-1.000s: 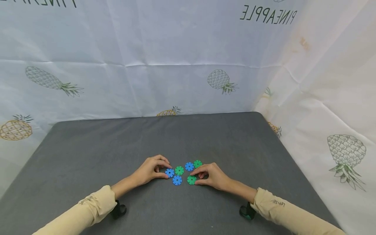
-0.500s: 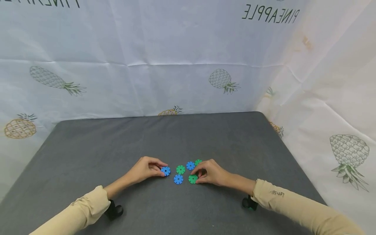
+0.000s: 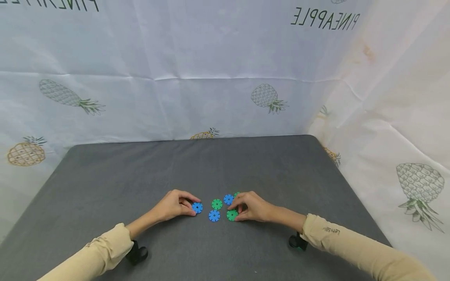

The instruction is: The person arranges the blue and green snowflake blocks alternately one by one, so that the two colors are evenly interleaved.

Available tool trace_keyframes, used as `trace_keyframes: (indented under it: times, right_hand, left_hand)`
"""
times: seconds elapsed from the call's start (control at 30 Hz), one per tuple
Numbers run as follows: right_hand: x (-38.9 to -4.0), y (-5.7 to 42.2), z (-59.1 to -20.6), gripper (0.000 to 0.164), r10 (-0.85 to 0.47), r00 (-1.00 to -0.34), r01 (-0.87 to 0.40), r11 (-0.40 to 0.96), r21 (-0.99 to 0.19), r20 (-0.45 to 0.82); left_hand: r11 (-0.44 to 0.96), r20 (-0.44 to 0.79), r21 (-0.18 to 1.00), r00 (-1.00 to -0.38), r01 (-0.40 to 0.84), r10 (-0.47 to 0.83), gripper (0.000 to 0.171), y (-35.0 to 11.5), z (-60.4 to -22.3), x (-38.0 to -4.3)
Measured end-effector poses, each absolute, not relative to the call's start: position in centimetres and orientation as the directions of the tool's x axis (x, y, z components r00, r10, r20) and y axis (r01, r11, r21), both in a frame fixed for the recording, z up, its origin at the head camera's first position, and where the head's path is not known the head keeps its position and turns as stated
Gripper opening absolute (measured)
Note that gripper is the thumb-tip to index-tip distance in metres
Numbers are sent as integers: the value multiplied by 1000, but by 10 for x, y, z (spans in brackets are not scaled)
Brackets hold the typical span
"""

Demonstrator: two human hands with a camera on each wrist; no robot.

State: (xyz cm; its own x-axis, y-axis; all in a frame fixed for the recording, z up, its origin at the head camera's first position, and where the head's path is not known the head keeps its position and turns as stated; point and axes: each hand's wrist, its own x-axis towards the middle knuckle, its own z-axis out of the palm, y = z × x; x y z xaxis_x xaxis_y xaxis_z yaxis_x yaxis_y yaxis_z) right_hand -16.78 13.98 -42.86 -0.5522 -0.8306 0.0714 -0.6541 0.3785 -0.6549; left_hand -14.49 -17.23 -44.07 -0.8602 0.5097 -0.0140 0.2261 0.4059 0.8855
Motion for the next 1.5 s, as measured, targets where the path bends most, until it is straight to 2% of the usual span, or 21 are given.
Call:
trace_keyframes:
  times: [0.3, 0.87, 1.2, 1.5]
  right_hand:
    - [-168, 141, -428, 28, -812, -577, -650, 391, -651, 89]
    - [-161, 137, -424, 24, -782, -614, -685, 458, -567, 109]
    - [-163, 139, -427, 24, -785, -610, -682, 449, -578, 109]
    - [-161, 139, -428, 24, -787, -603, -687, 427, -589, 133]
  left_hand:
    - [395, -37, 896, -855, 201, 517, 33, -171, -434, -147]
    - [344, 14, 912, -857, 222, 515, 32, -174, -437, -149]
    - [171, -1, 980, -865, 98, 501, 35, -178, -442, -149]
    - [141, 3, 987, -893, 75, 451, 38, -180, -443, -152]
